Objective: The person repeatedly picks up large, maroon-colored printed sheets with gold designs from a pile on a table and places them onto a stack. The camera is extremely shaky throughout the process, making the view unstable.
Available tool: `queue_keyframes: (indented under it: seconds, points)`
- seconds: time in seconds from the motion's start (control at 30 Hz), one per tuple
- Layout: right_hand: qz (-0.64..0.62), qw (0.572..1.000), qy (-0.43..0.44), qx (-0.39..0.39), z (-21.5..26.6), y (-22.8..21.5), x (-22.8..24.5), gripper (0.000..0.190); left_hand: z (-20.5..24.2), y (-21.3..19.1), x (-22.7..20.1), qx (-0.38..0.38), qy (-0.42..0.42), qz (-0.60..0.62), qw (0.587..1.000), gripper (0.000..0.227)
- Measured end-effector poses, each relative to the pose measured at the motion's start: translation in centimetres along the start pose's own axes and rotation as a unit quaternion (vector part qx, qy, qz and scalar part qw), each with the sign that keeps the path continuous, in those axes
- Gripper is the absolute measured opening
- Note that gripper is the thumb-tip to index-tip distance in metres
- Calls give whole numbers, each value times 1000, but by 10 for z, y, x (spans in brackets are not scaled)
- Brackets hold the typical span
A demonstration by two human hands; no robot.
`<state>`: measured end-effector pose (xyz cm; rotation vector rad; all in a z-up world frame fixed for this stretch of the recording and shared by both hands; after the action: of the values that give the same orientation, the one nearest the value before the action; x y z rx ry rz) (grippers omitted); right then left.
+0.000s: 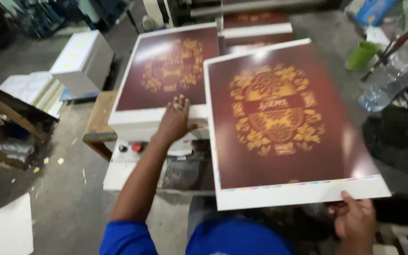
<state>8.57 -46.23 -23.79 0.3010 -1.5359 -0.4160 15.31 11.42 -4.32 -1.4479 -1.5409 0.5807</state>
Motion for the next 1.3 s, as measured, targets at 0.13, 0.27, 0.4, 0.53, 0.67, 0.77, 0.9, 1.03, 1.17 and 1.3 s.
queue_keyframes:
  seconds: [0.13, 0.27, 0.4, 0.53, 0.67, 0.77, 0.9, 1.03, 1.17, 1.3]
  points:
    - [10, 1000, -4, -28, 23, -8, 29, 16, 8, 23, 24, 119, -21, 71, 990, 84]
    - [2, 998, -18, -60, 42, -27, 31, 32, -7, -16, 31, 230, -55, 102, 966, 61]
    - [24, 999, -3, -38, 46, -49, 25, 25, -25, -33, 45, 256, -25, 138, 956, 38]
    - [104, 991, 27, -78, 43, -58, 8, 22, -13, -36, 55, 166, 8, 97, 981, 18]
    - [93, 993, 30, -61, 33, -27, 8, 29, 5, -54, 35, 28, -38, 44, 998, 14]
    - [110, 991, 47, -53, 22, -2, 6, 38, 30, -43, 13, 32, -20, 52, 998, 14]
    - [135, 990, 34, 1, -20, 21, 8, 44, 47, -31, -2, 3, 54, 54, 997, 27]
    - [146, 987, 64, 12, -88, 36, -8, 33, 41, -49, 1, -7, 43, 87, 995, 30]
    - [106, 988, 98, 62, -145, 62, -11, 32, 35, -48, 6, 57, 33, 114, 991, 26]
    - [168, 974, 145, 51, -148, 63, -11, 45, 32, -45, 22, 58, 27, 174, 983, 19]
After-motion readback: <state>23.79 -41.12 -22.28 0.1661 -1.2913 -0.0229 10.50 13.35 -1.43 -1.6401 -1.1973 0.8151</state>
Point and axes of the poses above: each hand's wrist, its own z-axis away from the middle knuckle, its own y-axis out of the palm, x = y × z, the point moved 1 cm from there along -z, towards the middle knuckle, and after that the axes turned 5 degrees about x, right-handed, at the moved point
